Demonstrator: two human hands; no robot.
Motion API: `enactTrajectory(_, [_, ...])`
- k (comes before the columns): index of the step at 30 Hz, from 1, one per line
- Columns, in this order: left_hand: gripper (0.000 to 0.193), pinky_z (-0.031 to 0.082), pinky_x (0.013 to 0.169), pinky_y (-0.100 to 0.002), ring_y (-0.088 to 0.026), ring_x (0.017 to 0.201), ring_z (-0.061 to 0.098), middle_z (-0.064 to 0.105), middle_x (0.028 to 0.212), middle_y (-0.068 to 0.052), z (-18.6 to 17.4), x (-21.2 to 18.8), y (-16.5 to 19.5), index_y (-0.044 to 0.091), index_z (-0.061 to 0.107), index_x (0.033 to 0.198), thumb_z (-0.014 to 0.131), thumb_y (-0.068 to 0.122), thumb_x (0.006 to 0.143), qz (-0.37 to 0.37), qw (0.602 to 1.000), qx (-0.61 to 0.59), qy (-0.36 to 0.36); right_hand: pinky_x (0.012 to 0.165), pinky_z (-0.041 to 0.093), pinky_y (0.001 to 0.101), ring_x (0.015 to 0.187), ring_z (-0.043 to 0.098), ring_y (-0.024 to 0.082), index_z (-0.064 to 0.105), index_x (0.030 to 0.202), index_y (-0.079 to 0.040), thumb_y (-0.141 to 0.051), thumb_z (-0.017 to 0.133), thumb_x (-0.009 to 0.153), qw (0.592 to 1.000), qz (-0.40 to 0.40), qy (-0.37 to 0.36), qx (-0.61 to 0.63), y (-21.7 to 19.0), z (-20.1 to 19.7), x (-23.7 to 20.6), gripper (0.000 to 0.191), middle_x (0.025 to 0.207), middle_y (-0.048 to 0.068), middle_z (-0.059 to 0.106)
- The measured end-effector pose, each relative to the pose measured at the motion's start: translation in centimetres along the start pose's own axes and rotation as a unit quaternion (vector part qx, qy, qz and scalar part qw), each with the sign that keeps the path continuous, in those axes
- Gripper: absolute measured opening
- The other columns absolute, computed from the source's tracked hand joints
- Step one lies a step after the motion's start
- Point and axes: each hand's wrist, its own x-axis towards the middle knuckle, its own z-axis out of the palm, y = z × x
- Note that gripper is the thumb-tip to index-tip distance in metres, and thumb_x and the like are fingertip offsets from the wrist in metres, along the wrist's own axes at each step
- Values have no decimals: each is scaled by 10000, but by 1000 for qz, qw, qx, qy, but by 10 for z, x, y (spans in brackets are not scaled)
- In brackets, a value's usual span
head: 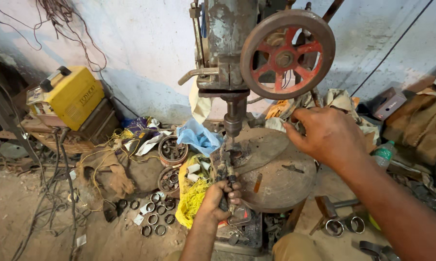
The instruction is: The person operates a manual drill press to drill holes into small metal rings. They hold the ring with pliers, lower the drill bit using the handwheel, and then lift the bit to remove the ring. The process is repeated for multiple rings.
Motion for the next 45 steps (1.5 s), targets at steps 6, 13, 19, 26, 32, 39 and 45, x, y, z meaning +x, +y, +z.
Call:
enactTrajectory(6, [446,386,487,-276,-135,550,436,534,786,-58,2,0,1,84,546,1216,428,0,795,1,1000,6,17,656,575,478,696,707,368,746,906,-73,-376,726,860,1000,2,-6,4,0,-1,1,306,775,166,723])
enactTrajectory(13, [430,380,475,-268,-129,558,439,533,793,-58,4,-3,1,62,534,1213,422,-3,802,5,1000,-3,25,635,578,478,682,716,360,759,944,-89,-389,709,854,999,33,-33,4,-3,-2,3,317,775,157,732])
enactTrajectory(19, [430,375,466,-266,-127,545,430,536,782,-53,3,-3,2,77,540,1206,419,-8,802,6,1000,10,28,647,576,477,689,712,356,756,923,-89,-370,720,855,999,19,-13,23,-3,-2,2,291,764,141,733])
enactTrajectory(26, [414,380,468,-268,-131,549,436,532,786,-59,-1,0,2,70,560,1190,428,1,804,2,1000,-5,13,632,572,473,678,704,352,747,895,-82,-360,738,850,1000,6,1,18,-1,1,3,282,754,141,722])
enactTrajectory(32, [420,383,478,-278,-135,548,434,531,788,-53,-2,0,4,85,569,1179,422,7,794,-3,1000,-2,-5,627,568,469,656,699,347,747,893,-82,-355,740,852,1000,7,2,16,0,4,3,277,729,139,719])
enactTrajectory(39, [415,380,477,-275,-134,541,435,529,767,-52,-3,2,6,87,565,1176,430,11,790,1,1000,9,-3,646,568,466,680,698,351,739,876,-70,-342,749,852,999,-17,26,20,0,6,4,273,747,148,716])
enactTrajectory(45, [442,383,468,-268,-134,550,448,539,776,-63,-6,3,5,62,537,1202,425,-8,780,6,1000,-6,0,627,566,466,661,698,347,740,882,-63,-339,750,844,999,-1,19,28,0,6,5,278,747,148,716])
